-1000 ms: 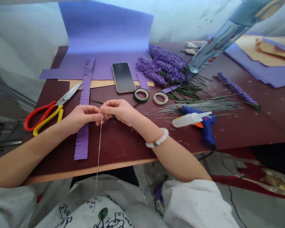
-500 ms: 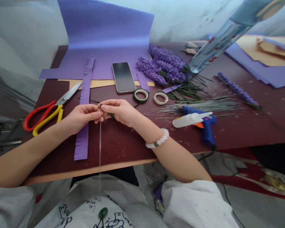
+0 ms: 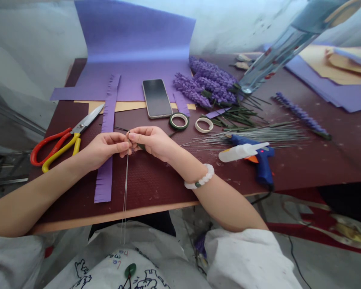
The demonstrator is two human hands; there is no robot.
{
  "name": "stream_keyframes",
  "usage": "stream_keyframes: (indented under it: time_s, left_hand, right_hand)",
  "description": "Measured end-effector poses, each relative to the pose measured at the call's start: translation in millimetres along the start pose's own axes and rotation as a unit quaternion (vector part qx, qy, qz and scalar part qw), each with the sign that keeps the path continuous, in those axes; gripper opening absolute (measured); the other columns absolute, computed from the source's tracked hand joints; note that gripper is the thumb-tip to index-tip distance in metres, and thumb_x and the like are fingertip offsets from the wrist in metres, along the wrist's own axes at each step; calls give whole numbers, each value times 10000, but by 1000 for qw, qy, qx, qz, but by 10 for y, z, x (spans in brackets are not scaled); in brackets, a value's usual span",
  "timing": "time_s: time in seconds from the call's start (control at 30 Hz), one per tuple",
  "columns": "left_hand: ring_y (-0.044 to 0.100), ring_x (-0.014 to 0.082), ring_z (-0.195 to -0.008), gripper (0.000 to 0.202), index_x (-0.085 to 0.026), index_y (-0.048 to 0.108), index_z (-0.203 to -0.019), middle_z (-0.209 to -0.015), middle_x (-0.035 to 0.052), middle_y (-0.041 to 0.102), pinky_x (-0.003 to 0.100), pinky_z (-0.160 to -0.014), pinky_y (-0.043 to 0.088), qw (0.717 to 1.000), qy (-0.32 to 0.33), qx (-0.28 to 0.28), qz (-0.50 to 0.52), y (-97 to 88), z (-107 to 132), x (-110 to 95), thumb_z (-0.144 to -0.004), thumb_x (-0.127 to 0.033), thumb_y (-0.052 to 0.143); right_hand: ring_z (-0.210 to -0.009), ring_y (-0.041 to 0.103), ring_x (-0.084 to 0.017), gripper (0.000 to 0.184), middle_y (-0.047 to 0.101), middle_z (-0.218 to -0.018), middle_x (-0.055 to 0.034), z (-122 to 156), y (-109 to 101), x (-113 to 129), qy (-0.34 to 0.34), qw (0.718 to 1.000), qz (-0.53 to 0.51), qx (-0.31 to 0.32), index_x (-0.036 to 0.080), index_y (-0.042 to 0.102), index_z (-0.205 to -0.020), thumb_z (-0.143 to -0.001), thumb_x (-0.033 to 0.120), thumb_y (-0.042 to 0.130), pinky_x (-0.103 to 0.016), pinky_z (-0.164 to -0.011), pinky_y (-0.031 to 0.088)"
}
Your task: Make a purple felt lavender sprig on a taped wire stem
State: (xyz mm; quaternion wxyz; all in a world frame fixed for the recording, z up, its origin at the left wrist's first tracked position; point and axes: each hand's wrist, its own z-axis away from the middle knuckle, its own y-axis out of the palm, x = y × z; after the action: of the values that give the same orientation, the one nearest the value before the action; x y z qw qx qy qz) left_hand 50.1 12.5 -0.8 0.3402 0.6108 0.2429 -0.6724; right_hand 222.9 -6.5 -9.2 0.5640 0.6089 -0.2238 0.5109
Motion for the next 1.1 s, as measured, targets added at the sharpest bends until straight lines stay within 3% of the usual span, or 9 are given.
stream_keyframes:
  time_s: [0.63,1.1]
  left_hand:
    - [524,50,-555,178,-130,634,-667,-648,-8,661,193,-591,422,1000,-5,13,5,-9,-4,-3,-730,-261,737]
    - [523,44,-548,110,-123,684,-735,-683,-3,685,183,-564,410,1000,-3,14,16,0,0,9,-750,-227,715]
  right_hand:
    - [-536,567,-98,338,598,-587,30,7,-18,12,0,1000,1,0,139,650,-730,-566,359,847,-267,-583,439]
    - [-512,598,-100,317,637,-570,19,5,-13,35,20,999,-19,17,125,674,-696,-554,336,863,-235,-548,423]
